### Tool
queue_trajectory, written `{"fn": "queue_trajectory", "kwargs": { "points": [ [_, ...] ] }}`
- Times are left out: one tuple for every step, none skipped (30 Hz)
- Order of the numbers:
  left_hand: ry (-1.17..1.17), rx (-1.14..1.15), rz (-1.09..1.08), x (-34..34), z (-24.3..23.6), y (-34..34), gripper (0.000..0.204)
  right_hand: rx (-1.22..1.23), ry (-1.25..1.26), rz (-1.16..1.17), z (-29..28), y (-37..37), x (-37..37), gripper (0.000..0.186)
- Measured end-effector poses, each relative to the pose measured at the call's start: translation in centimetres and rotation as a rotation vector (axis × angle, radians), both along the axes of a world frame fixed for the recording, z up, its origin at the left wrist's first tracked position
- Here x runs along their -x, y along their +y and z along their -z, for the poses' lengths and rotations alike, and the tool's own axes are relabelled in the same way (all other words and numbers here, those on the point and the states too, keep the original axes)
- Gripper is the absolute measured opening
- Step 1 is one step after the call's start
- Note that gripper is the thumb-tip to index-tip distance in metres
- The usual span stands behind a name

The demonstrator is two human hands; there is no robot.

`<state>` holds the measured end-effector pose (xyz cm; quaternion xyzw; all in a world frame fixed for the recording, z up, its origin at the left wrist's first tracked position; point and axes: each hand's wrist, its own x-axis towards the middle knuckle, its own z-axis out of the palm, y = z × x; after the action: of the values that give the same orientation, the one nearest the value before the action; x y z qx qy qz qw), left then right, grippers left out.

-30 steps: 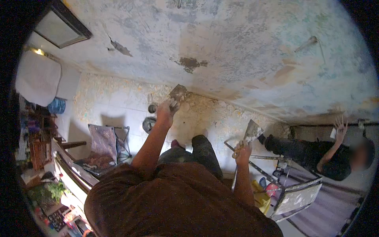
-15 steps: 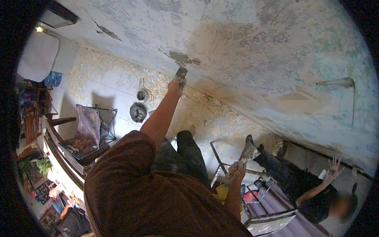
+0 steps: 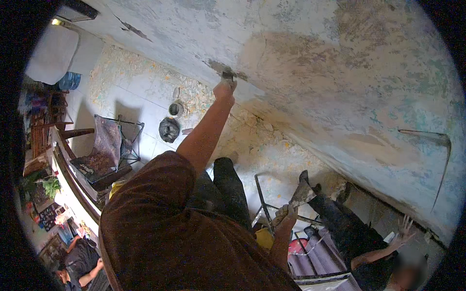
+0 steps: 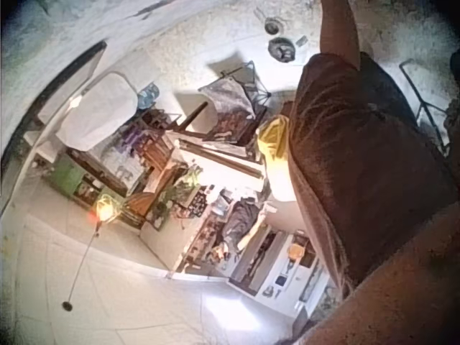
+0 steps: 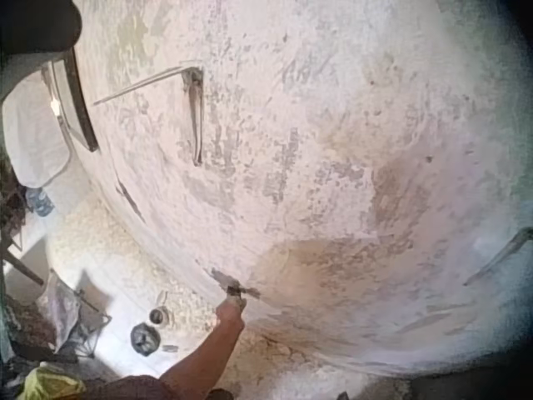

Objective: The person applies filler material to damaged spots on an interior wall using a putty knife or spatula.

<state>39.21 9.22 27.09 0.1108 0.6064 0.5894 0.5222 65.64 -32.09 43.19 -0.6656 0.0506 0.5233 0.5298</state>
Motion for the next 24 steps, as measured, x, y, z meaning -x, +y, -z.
{"fn": "queue_trajectory", "kwargs": {
  "points": [
    [0.000,0.001,-0.005,-0.6,-2.7,-0.8,0.007,0.036,0.006,-0.019,-0.3,0.2,0.0,0.014],
    [-0.118,-0.079,-0.075,-1.2,-5.5,-1.9,0.006,0.036,0.006,-0.024,-0.7,0.6,0.1,0.014],
    [-0.234,-0.161,-0.151,-1.2,-7.0,-2.9,0.009,0.038,0.046,0.011,-1.0,1.0,0.3,0.010],
    [-0.229,-0.113,-0.191,-1.2,-6.9,-3.5,0.008,0.045,0.081,0.050,-1.2,1.2,0.2,0.009],
    [-0.231,-0.110,-0.195,-1.3,-6.8,-4.1,0.008,0.048,0.078,0.046,-0.9,1.1,-0.2,0.009],
    [-0.327,-0.049,-0.275,-2.0,-6.7,-4.6,0.007,0.047,0.074,0.040,-0.6,0.4,-0.9,0.009],
    [-0.409,0.006,-0.368,-1.8,-6.4,-5.1,0.009,0.043,0.085,0.019,0.1,-0.1,-1.4,0.010],
    [-0.413,0.004,-0.381,-2.0,-1.7,-5.1,0.009,0.044,0.081,0.006,0.2,-0.3,-1.7,0.010],
    [-0.200,0.018,-0.250,-2.2,3.2,-4.4,0.010,0.032,0.091,0.009,0.2,-0.5,-2.0,0.011],
    [0.013,0.030,-0.115,-2.4,7.9,-3.5,0.010,0.021,0.102,0.014,0.0,-0.5,-2.4,0.011],
    [0.236,0.037,0.010,-1.1,12.6,-1.3,0.011,0.019,0.102,0.005,-0.3,-0.2,-2.5,0.011],
    [0.480,0.051,0.105,2.2,16.3,-0.3,0.011,0.070,0.090,-0.028,-0.4,0.6,-2.1,0.018],
    [0.741,0.087,0.167,6.4,19.0,-0.7,0.012,0.116,0.095,-0.097,-0.3,2.0,-1.4,0.029],
    [0.713,0.096,0.186,4.3,19.4,-1.3,0.012,0.084,0.055,-0.085,-3.2,3.6,0.5,0.029],
    [0.709,0.070,0.207,3.0,18.4,-0.3,0.013,0.091,0.031,-0.074,-3.3,3.0,0.1,0.029],
    [0.717,0.048,0.214,2.8,17.1,1.2,0.014,0.134,0.032,-0.088,-2.9,2.3,-0.4,0.029],
    [0.716,0.022,0.229,1.9,15.9,1.4,0.015,0.177,0.026,-0.090,-2.9,1.8,-0.8,0.029],
    [0.731,0.005,0.224,2.3,14.4,2.8,0.016,0.186,-0.057,-0.066,-4.8,3.5,1.3,0.029],
    [0.738,-0.017,0.229,2.0,12.8,3.0,0.017,0.191,-0.071,-0.070,-4.4,2.8,0.6,0.029],
    [0.770,-0.054,0.223,2.3,10.1,3.4,0.019,0.136,-0.032,-0.091,-3.0,1.3,-0.6,0.029],
    [0.784,-0.080,0.227,2.6,8.1,3.3,0.020,0.099,-0.008,-0.107,-2.5,0.6,-1.1,0.029],
    [0.798,-0.106,0.234,2.4,6.1,2.6,0.021,0.157,-0.011,-0.090,-3.4,1.1,-0.6,0.029],
    [0.810,-0.135,0.240,2.3,3.8,2.3,0.022,0.155,-0.020,-0.089,-3.6,1.1,-0.7,0.029],
    [0.800,-0.138,0.244,2.0,0.0,2.0,0.022,0.142,-0.017,-0.116,-3.6,0.8,-1.0,0.029]
  ]
}}
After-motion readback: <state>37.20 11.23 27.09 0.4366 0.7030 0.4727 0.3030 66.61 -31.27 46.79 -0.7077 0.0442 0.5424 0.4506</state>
